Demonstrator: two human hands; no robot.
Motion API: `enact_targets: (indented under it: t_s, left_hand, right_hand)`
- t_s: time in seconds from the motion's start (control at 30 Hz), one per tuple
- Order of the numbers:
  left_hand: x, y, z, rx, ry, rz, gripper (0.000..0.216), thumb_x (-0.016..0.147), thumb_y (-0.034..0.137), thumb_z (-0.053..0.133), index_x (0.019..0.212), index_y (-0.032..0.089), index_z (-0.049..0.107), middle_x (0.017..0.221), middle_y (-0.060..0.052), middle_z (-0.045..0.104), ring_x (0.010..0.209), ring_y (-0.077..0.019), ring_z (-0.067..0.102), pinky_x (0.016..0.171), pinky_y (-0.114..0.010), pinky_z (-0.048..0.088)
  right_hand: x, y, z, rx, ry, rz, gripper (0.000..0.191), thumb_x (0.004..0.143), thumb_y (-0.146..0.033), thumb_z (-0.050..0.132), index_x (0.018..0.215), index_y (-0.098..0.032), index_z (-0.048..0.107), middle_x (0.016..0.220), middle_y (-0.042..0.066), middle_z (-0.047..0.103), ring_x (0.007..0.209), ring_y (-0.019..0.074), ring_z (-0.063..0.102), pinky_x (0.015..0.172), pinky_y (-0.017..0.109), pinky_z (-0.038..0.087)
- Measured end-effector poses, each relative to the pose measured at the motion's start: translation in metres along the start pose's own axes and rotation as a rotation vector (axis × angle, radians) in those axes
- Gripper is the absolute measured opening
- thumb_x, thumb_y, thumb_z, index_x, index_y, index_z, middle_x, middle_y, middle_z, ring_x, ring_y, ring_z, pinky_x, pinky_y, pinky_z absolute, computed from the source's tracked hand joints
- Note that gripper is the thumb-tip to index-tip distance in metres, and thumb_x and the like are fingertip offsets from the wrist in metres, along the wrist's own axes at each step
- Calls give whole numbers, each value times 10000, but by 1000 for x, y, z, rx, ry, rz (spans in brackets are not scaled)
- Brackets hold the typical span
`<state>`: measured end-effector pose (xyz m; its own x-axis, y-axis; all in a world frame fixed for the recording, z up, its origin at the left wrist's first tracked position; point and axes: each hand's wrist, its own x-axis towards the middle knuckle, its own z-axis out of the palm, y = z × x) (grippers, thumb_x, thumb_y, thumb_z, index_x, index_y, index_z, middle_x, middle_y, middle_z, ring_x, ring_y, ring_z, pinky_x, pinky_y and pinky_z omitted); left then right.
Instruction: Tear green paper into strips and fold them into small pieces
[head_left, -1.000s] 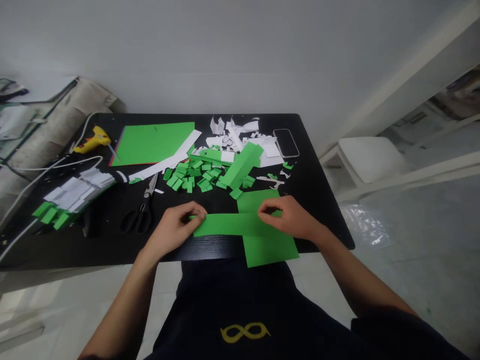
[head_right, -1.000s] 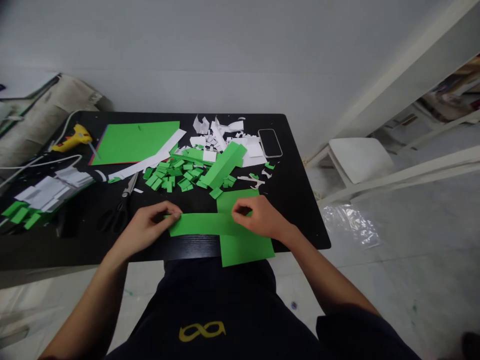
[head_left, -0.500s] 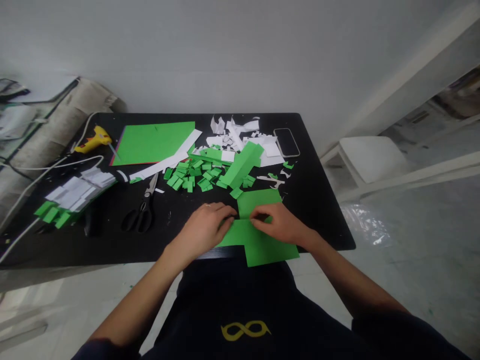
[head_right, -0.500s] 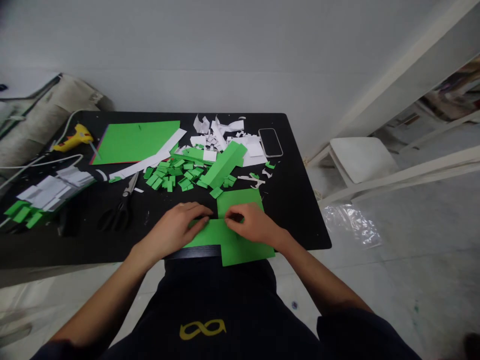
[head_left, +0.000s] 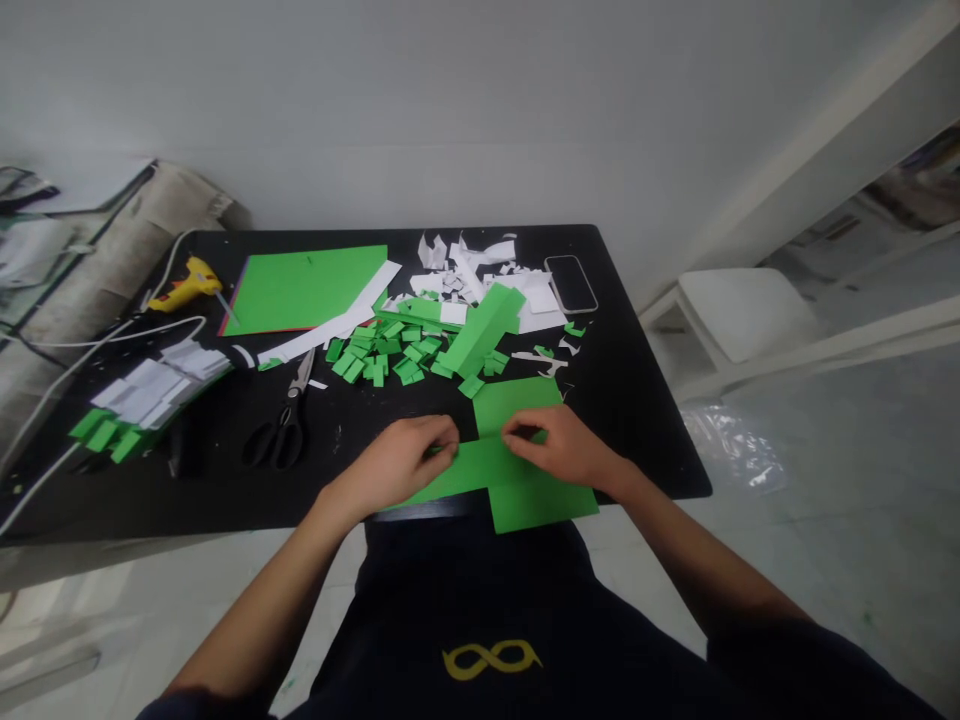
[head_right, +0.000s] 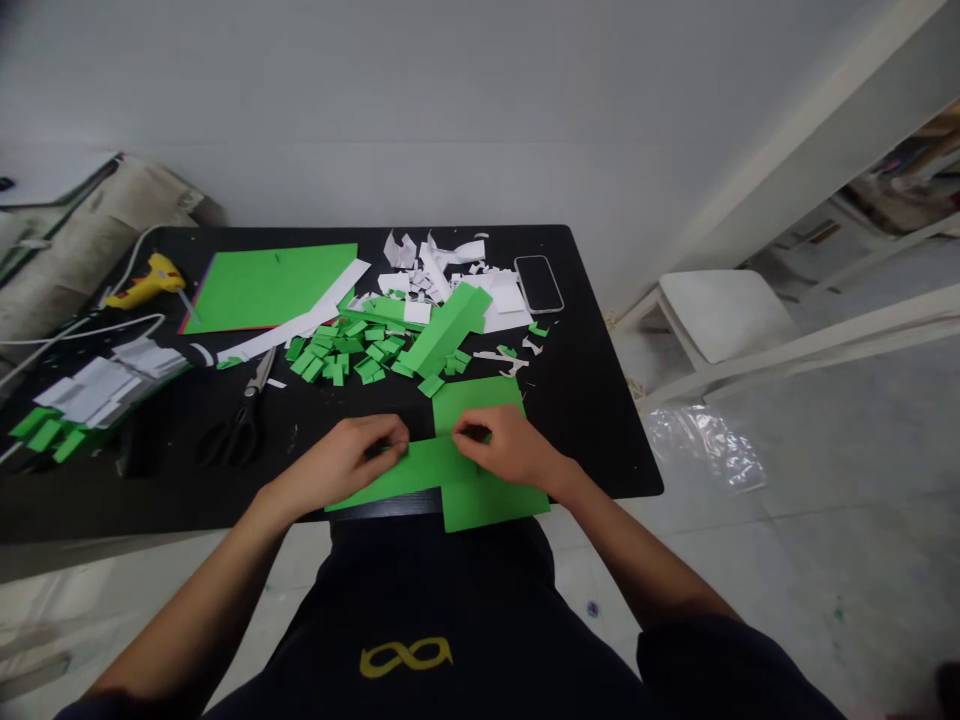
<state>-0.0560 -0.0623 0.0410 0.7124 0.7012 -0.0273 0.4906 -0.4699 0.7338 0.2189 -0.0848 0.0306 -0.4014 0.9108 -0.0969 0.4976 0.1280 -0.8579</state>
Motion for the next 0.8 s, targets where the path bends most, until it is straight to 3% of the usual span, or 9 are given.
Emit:
enact_targets:
  t_s: [0.33, 0.53, 0.67, 0.8]
  left_hand:
    - [-45, -37, -39, -31, 5, -151, 176, 1012, 272, 531, 865, 207, 602, 810, 10, 641, 713, -147, 576, 666, -241, 466]
    - [-52, -48, -51, 104, 69, -239, 153, 968, 286, 571, 860, 210, 647, 799, 8, 689, 689, -160, 622, 656, -253, 468]
    - [-37, -36, -39, 166, 232, -205, 176, 1012, 315, 560, 957, 207, 688, 947, -40, 748, 850, -206, 690, 760, -302, 518]
    - [-15, -13, -9, 114, 269, -52, 178, 1057, 288, 545, 1093, 202, 696, 1086, -82, 767, 1051, -251, 714, 952, -407, 560]
  right_hand:
    - [-6, 4, -19, -53, 22, 49, 149, 958, -237, 676, 880, -212, 800, 889, 47, 830, 813, 213, 767, 771, 352, 591]
    - [-5, 7, -18, -81, 38, 54, 152, 966, -245, 667, 913, -197, 801, 943, 70, 836, 848, 225, 771, 789, 364, 597]
    - [-5, 5, -16, -69, 34, 44, 150, 968, -252, 671, 910, -197, 798, 928, 63, 832, 846, 221, 768, 789, 352, 599]
    - [-4, 1, -9, -46, 17, 18, 153, 976, -266, 672, 923, -199, 798, 927, 63, 829, 833, 212, 759, 783, 345, 602]
